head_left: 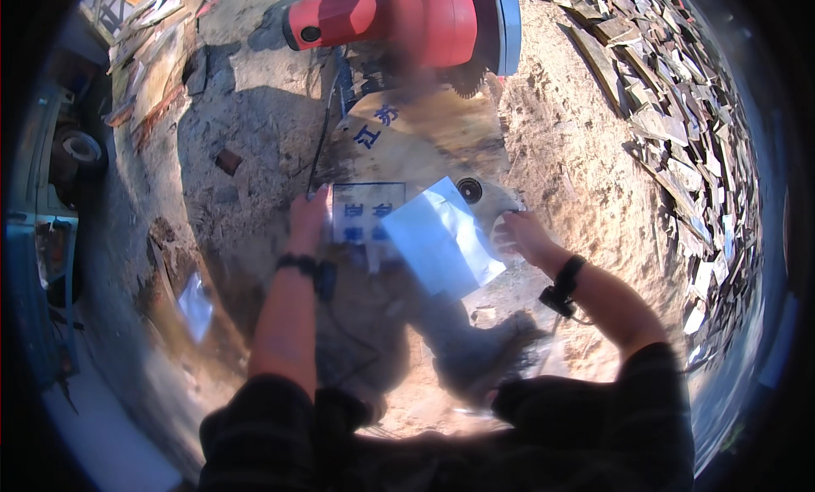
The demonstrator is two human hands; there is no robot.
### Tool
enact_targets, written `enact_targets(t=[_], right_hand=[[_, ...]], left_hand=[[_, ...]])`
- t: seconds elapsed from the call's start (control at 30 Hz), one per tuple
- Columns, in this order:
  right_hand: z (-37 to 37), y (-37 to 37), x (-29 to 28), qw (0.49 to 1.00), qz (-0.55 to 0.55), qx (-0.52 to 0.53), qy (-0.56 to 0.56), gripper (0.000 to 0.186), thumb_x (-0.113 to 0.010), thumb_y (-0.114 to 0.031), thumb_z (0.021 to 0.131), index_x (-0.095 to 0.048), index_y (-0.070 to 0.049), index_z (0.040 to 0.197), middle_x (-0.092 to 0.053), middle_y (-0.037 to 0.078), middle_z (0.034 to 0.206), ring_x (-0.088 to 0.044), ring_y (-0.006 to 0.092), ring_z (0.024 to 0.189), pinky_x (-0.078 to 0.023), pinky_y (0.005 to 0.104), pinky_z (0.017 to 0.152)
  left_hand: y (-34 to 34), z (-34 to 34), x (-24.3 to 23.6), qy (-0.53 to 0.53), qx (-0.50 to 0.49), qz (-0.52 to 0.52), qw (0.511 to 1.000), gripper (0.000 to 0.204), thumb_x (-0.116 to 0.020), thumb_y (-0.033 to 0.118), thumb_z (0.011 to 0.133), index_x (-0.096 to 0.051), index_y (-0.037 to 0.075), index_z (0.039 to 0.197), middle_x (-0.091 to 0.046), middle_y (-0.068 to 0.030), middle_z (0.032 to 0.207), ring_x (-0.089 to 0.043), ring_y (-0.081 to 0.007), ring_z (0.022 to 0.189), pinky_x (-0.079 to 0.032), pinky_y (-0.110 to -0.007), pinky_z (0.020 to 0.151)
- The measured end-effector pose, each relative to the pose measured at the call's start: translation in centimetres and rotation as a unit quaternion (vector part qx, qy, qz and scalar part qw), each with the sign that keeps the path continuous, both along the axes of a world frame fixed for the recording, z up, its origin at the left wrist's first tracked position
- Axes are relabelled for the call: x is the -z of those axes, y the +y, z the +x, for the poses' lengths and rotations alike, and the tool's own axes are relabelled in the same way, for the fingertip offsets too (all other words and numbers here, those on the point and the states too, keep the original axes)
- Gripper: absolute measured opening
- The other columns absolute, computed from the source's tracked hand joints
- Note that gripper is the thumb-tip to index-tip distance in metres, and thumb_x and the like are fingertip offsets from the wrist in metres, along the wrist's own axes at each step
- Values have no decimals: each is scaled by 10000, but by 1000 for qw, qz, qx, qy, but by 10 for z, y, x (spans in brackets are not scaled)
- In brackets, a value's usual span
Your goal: The person uses a circular saw to cut through pieces of wood on a stand, positioning the wood and bringing the blade down to make cuts.
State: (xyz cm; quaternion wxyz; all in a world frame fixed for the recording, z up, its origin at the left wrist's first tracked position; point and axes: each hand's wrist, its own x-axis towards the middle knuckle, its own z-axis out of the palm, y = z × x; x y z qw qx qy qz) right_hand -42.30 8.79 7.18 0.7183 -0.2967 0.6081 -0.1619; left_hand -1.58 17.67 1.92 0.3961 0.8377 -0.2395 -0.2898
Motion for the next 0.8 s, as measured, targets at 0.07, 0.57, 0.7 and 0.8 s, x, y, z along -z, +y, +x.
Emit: enact_targets(t=[0.07,0.57,0.7,0.8], right_hand=[[-3,-6,3,999,-33,18,-21,132,-434,-135,865,-480,-12,880,-524,100,669,-578,205,533,-490,324,431],[-2,-34,12,997,-60,3,42,184,-469,-180,862,-504,-32,967,-551,69,697,-573,170,548,-425,279,421],[-2,-34,14,997,-68,-10,36,180,-471,-174,864,-500,-21,953,-551,75,694,-572,170,547,-428,277,419],[-2,-35,11,997,-65,-5,45,171,-464,-163,867,-498,-10,937,-546,83,677,-563,163,524,-430,270,407]], left_hand=[[-5,-10,-9,8,-12,6,1000,455,-640,383,776,-611,-71,797,-616,-144,713,-556,-184,659,-441,-338,613],[-21,-26,-7,78,-47,-98,991,351,-672,313,783,-572,-8,682,-551,-35,612,-455,-108,537,-375,-303,492],[-22,-19,-12,98,-2,-22,995,409,-634,334,807,-597,-70,864,-605,-86,785,-527,-145,680,-431,-307,600],[-23,-18,-13,97,9,-12,995,401,-632,329,809,-599,-70,839,-600,-80,763,-519,-136,656,-425,-302,573]])
